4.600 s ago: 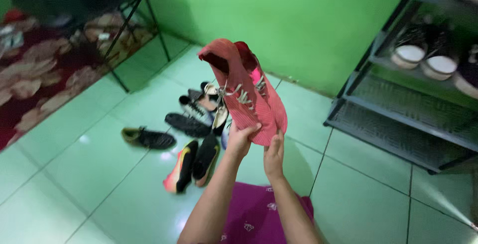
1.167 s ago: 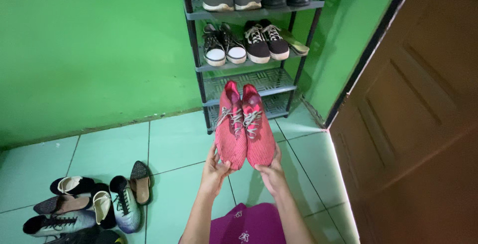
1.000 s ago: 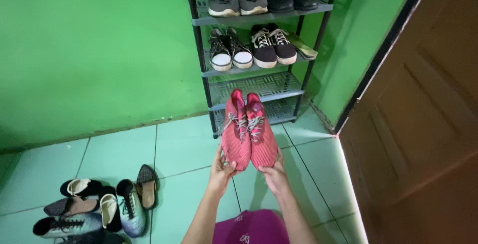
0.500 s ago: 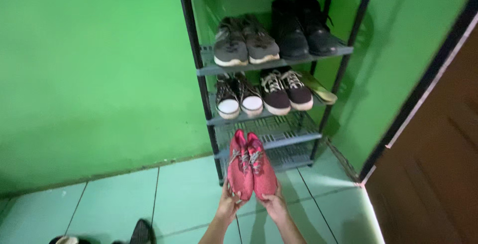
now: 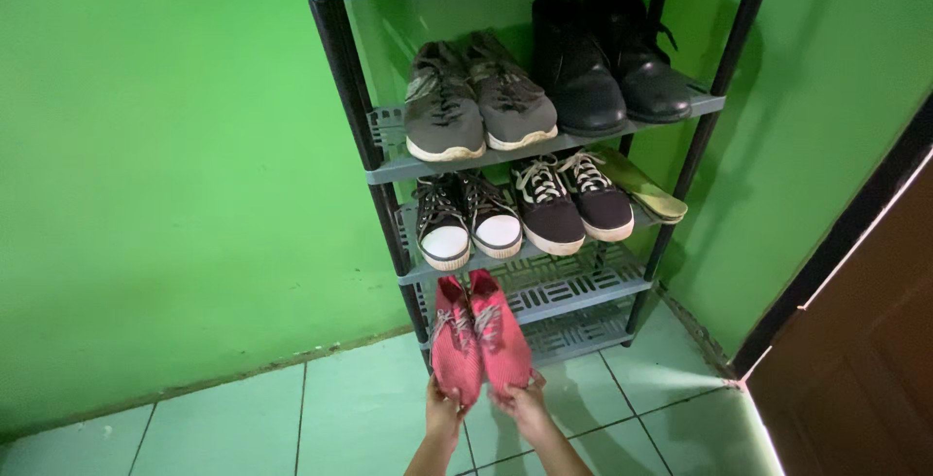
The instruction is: The person sits on the floor and organizes multiple pairs of shoes by picking them up from the floor and placing them onto a multi-tier shoe rack. The person handles sneakers, flats, and boots, arranging them neatly on the shelves.
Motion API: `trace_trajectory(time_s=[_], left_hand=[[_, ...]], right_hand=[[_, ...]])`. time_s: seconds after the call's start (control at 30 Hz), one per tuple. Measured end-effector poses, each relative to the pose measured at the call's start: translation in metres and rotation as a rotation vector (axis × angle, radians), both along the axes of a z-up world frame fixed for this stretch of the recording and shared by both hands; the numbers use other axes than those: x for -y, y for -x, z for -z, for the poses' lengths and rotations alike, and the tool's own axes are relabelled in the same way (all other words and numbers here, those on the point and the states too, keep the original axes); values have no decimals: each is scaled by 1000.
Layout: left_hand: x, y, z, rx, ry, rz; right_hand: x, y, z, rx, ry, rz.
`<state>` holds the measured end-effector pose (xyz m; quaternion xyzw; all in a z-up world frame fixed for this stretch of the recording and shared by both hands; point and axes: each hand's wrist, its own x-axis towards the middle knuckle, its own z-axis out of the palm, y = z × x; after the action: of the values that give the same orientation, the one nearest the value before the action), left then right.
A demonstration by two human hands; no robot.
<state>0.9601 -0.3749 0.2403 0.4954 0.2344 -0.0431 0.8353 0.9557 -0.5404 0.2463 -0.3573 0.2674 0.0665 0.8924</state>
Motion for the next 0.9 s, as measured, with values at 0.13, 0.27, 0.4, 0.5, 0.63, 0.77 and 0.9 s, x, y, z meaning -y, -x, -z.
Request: trace_trajectory(time_s=[0.13, 0.27, 0.4, 0.5, 0.63, 0.77, 0.9], left_hand=[[5, -1, 17, 46, -25, -236], [15, -2, 24, 159, -124, -152], [26, -19, 24, 159, -183, -154], [27, -33, 30, 65, -359, -110], [27, -42, 44, 5, -334, -96], [28, -33, 58, 60, -321, -146], [25, -26, 58, 134, -262, -153]], right_hand=[[-3, -4, 10, 217, 105, 126], [-5, -2, 21, 263, 294, 58], [-10, -10, 30, 215, 356, 128], [-8, -26, 37, 234, 485, 132], [-6, -46, 49, 296, 349, 134], [-12, -45, 64, 312, 346, 170], [-16, -45, 75, 357, 438, 210]])
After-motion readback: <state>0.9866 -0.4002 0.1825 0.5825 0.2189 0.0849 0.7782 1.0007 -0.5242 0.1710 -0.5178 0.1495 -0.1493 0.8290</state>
